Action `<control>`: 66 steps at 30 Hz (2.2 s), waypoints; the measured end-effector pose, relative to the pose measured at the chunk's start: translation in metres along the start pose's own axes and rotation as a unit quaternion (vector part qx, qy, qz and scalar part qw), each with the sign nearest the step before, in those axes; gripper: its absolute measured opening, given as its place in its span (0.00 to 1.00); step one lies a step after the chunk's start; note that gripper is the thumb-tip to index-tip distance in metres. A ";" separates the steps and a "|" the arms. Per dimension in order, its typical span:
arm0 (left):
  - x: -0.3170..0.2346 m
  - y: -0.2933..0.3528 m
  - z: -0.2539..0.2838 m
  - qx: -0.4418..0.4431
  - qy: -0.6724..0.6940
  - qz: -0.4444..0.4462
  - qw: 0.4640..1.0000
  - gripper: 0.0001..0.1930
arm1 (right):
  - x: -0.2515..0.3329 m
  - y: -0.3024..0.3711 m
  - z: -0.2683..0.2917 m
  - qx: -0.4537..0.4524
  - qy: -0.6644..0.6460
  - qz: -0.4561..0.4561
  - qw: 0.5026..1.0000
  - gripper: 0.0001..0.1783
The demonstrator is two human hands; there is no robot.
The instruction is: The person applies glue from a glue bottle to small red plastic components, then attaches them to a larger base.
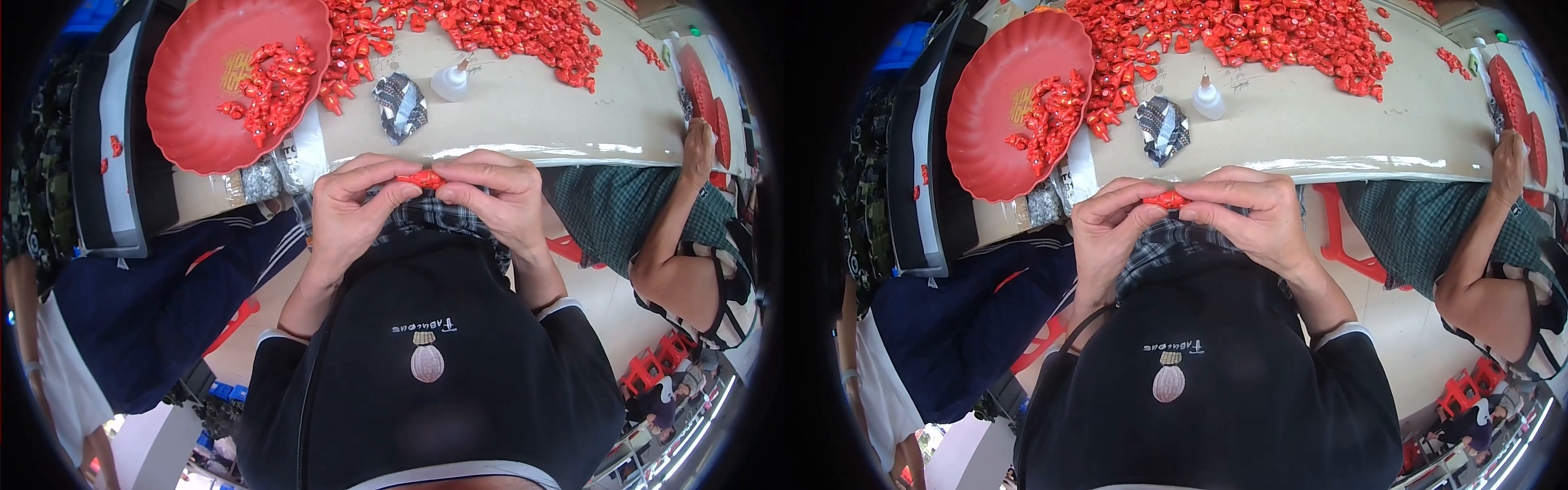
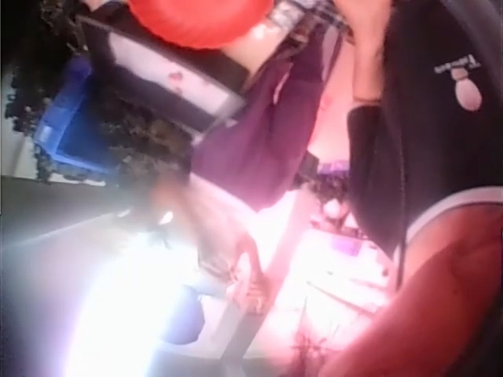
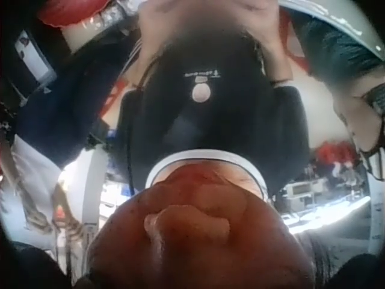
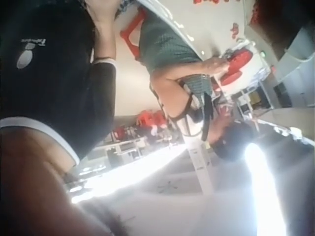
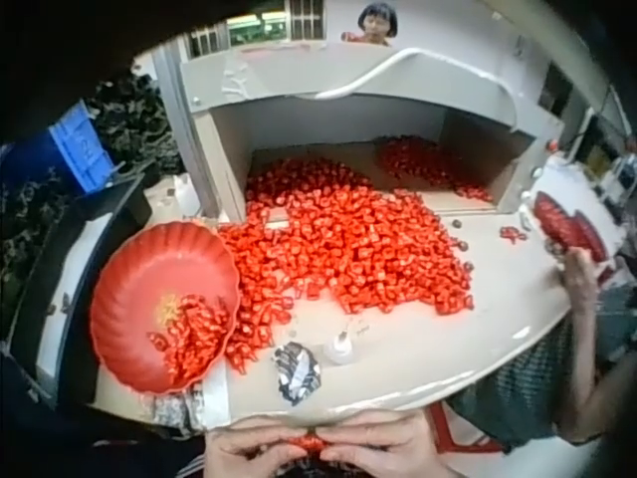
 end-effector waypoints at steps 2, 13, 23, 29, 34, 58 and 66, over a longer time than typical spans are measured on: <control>-0.002 0.000 0.000 -0.003 -0.026 -0.006 1.000 0.10 | 0.000 0.001 0.000 0.000 0.001 -0.003 1.000 0.13; -0.004 -0.001 0.001 0.003 -0.078 -0.024 0.997 0.09 | 0.002 0.001 -0.002 0.010 0.027 0.033 0.999 0.14; -0.003 -0.001 0.001 0.001 -0.043 -0.018 0.999 0.08 | 0.003 0.000 -0.004 0.007 0.045 0.055 0.997 0.13; -0.001 -0.002 0.001 0.036 -0.055 -0.016 0.998 0.10 | 0.002 -0.001 -0.003 0.007 0.051 0.045 0.998 0.13; -0.001 -0.003 0.000 0.036 -0.048 -0.009 0.998 0.10 | 0.004 -0.004 -0.002 0.007 0.057 0.056 0.997 0.13; 0.009 -0.010 -0.006 0.085 0.165 0.056 0.981 0.17 | 0.006 -0.011 0.009 -0.011 0.054 0.052 0.997 0.11; 0.008 -0.013 -0.010 0.167 0.140 0.014 0.976 0.24 | -0.010 -0.004 0.007 -0.045 -0.100 -0.059 0.992 0.07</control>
Point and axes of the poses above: each hand's wrist, its own y-axis away from the middle knuckle, its own z-axis out of the back of the hand, x = y × z, the point moved 6 cm from there along -y, towards the middle knuckle, and after that the axes turned 8 degrees about x, right-handed, at the moved point
